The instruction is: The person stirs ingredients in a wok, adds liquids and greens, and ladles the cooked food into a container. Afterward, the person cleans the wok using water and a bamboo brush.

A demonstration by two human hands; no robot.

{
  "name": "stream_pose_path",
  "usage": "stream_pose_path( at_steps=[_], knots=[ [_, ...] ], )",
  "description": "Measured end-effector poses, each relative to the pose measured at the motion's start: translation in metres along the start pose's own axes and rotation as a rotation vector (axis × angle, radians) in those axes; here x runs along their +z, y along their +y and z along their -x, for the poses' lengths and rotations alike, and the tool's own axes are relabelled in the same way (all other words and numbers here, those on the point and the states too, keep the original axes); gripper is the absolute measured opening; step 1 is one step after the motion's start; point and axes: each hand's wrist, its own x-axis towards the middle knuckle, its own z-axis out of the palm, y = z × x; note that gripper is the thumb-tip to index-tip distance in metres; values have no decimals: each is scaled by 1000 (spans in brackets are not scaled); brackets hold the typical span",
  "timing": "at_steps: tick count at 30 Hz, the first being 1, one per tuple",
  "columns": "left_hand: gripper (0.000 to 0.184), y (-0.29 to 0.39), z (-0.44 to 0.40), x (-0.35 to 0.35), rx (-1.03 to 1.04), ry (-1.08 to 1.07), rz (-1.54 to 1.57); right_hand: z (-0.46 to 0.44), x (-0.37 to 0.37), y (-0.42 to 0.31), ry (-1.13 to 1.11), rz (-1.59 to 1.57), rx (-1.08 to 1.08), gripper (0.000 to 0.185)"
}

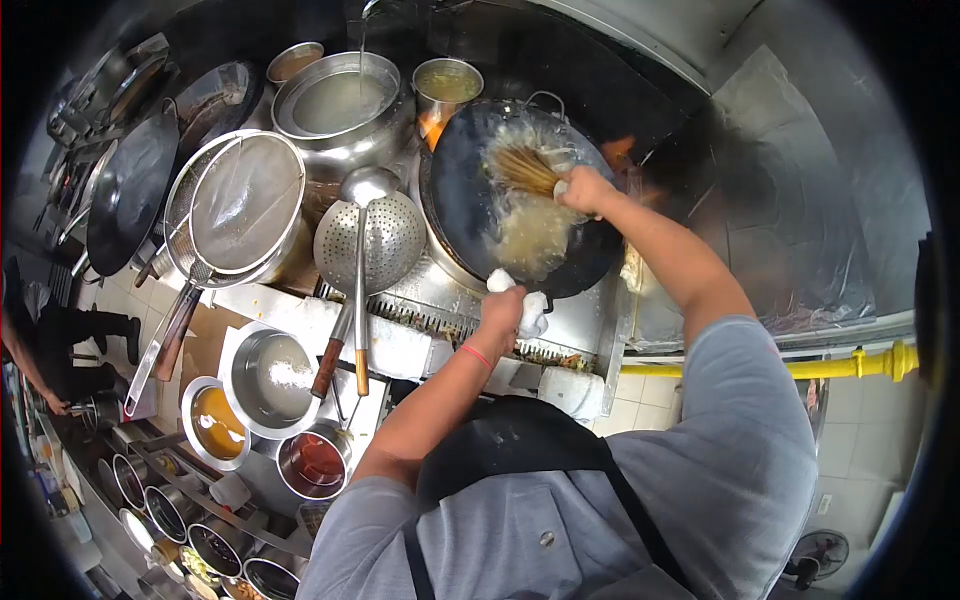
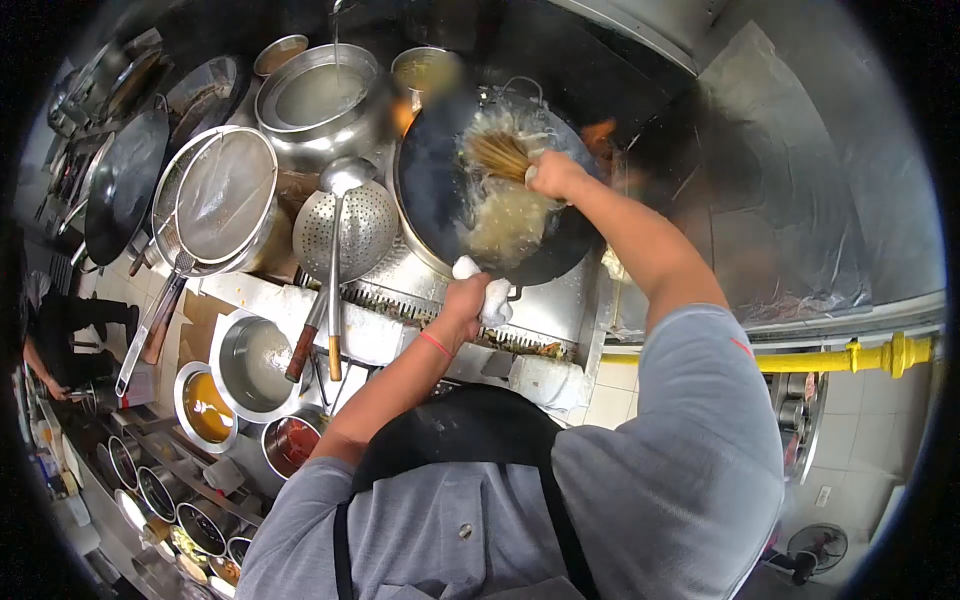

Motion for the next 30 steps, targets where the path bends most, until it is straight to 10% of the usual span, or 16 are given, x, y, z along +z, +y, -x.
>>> stream_pose_path(
  at_steps=[3,8,10,18,23,30],
  knots=[
    [19,4,3,-1,-16,1,-3,-1,-17,33,23,400,-383,48],
    [20,6,4,-5,-25,2,-31,-59,-49,29,239,291,-283,41],
    [20,14,17,-1,-30,-3,-30,-24,-27,-11,-33,-317,-134,43],
    [19,12,13,1,-16,23,2,152,38,50,-386,-185,-206,59],
    [17,6,7,-1,18,52,22,136,-16,133,-178,88,44,56],
    [21,16,5,-2,-90,-58,5,180,15,92,38,204,-305,51]
  ],
)
